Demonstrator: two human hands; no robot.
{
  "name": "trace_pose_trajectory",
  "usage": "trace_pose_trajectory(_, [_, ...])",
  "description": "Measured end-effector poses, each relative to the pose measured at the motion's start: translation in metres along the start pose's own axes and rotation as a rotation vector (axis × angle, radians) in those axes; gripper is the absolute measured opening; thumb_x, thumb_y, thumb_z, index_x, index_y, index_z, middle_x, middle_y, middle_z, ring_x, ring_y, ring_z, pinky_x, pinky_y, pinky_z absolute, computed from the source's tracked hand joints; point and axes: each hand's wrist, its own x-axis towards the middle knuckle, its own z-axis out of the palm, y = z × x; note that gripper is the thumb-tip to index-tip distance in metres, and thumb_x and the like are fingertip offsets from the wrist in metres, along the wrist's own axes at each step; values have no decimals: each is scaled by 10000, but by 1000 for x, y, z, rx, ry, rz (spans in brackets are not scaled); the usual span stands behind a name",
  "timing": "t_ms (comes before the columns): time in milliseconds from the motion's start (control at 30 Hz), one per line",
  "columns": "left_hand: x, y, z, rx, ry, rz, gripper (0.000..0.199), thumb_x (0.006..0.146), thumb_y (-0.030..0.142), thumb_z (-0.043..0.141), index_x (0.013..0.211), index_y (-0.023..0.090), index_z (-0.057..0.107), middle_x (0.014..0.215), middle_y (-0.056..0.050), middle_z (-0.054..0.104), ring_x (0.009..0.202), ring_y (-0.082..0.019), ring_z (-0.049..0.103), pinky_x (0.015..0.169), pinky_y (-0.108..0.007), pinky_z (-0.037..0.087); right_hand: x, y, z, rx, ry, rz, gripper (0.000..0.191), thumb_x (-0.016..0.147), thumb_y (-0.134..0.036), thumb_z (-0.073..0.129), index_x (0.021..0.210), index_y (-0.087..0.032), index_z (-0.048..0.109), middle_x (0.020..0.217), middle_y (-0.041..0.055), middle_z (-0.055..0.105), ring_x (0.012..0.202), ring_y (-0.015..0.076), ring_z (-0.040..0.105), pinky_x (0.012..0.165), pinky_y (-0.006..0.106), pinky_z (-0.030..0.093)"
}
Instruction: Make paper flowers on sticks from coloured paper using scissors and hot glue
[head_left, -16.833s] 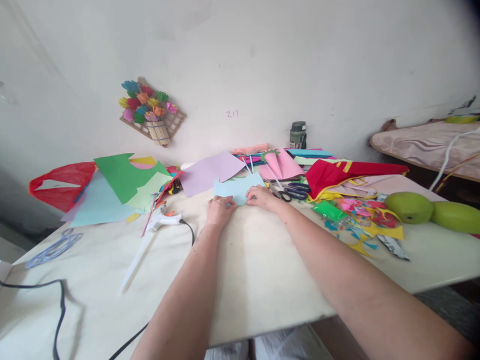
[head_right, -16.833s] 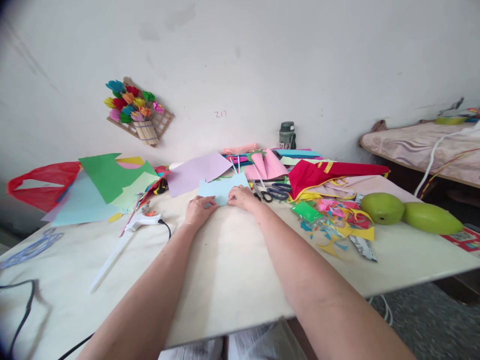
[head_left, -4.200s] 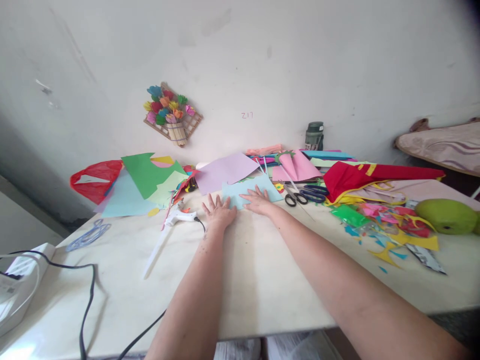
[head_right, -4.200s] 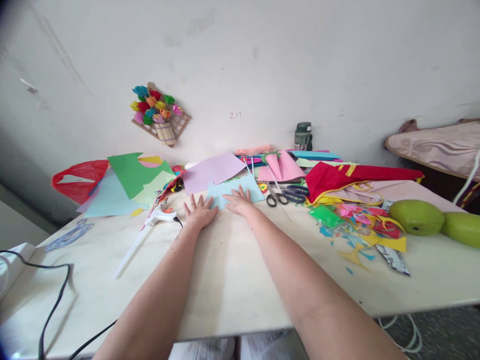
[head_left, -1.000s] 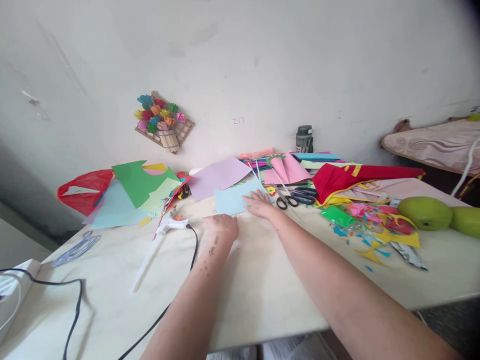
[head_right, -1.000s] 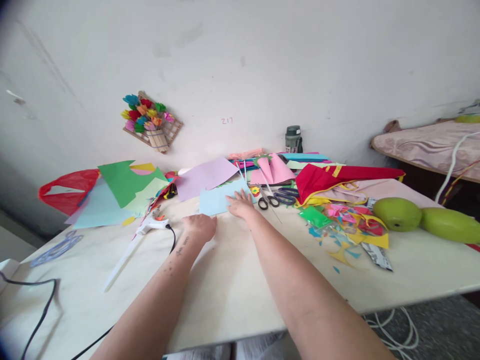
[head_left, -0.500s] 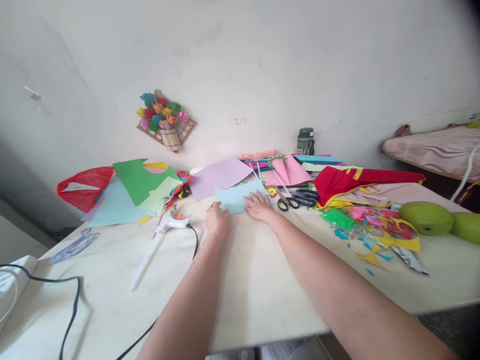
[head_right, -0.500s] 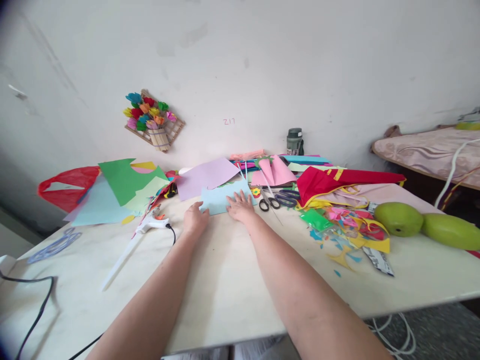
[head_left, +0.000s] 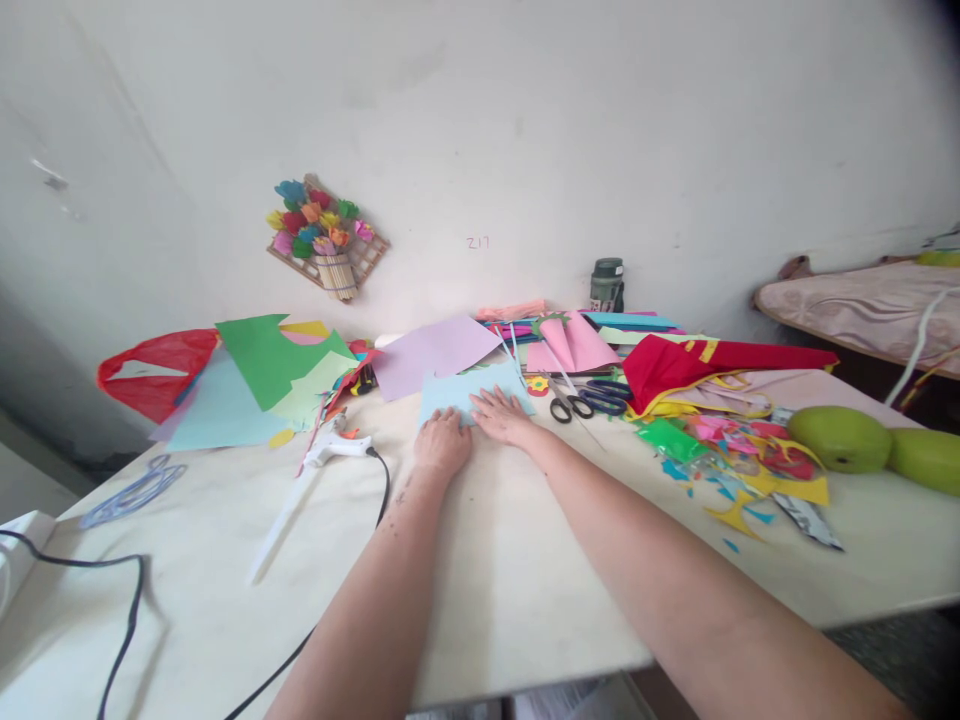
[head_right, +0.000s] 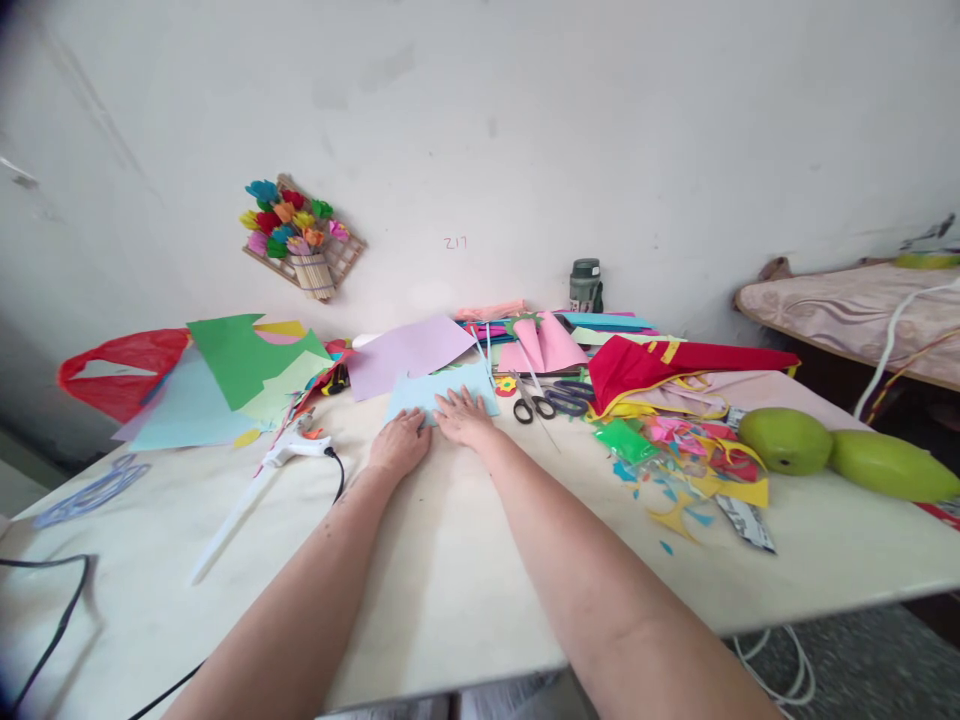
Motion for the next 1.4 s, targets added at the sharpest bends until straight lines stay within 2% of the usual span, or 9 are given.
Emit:
trace_pose_trajectory(133, [0,0,3,24,-3,-33,349,829,333,316,1024,156,545,1165,-83,519,1138,-226,390,923,-340,315,-1,3,-3,57,47,-52,511,860,-430,237,1343,-262,231,1423,-3,145,1298,237,5,1014,469,85])
trace_pose_trajectory(233, [0,2,5,48,-4,-65,362,834,358,299,1008,160,547,1157,-89,515,1114,-227,404,905,-345,326,-3,9,-6,38,163,-132,483,821,-386,405,1279,-234,380,1380,35,280,1268,220,197,1002,374,195])
trace_pose_trajectory(333, [1,3,5,61,-2,-84,325,829,335,313,981,177,554,1113,-86,536,1086,-218,430,874,-331,348,-6,14,-13,-37,271,-258,357,762,-334,532,1099,-226,571,1197,40,520,1092,168,446,919,274,298])
trace_pose_trajectory(400, [2,3,3,59,4,-84,307,826,326,318,952,186,560,1072,-83,556,1067,-218,450,853,-330,363,-10,15,-18,-112,297,-324,250,733,-310,574,961,-234,645,1023,27,619,972,165,509,860,275,318])
trace_pose_trajectory(533, [2,0,-1,45,12,-109,284,821,293,318,921,205,569,1024,-76,582,1048,-204,479,827,-318,385,-16,12,-26,-290,286,-432,131,737,-252,574,790,-220,690,830,42,656,875,171,518,795,288,294])
trace_pose_trajectory(733, [0,-1,-5,27,23,-113,284,815,303,323,881,232,590,1036,-59,594,1019,-205,507,778,-334,418,-18,3,-27,-440,285,-490,168,757,-169,519,728,-181,684,801,58,656,837,184,510,741,300,278])
trace_pose_trajectory(1033, [0,-6,-5,-74,56,-140,332,789,350,391,1067,290,561,1214,5,513,1036,-203,510,844,-336,402,-18,3,-25,-405,281,-467,195,773,-140,477,764,-169,670,841,61,646,838,172,512,760,285,280])
trace_pose_trajectory(1233, [0,-8,-8,-131,23,-223,335,784,357,411,1056,268,585,1083,-26,605,985,-196,546,825,-298,406,-16,8,-22,-339,277,-455,194,785,-167,476,814,-190,667,886,54,641,863,171,509,762,281,280])
trace_pose_trajectory(1400, [0,-8,-8,-109,9,-236,306,772,329,433,1026,286,597,1041,-23,624,948,-191,561,779,-281,414,-19,5,-25,-368,255,-476,188,785,-187,493,810,-206,679,892,51,645,871,178,497,770,293,267])
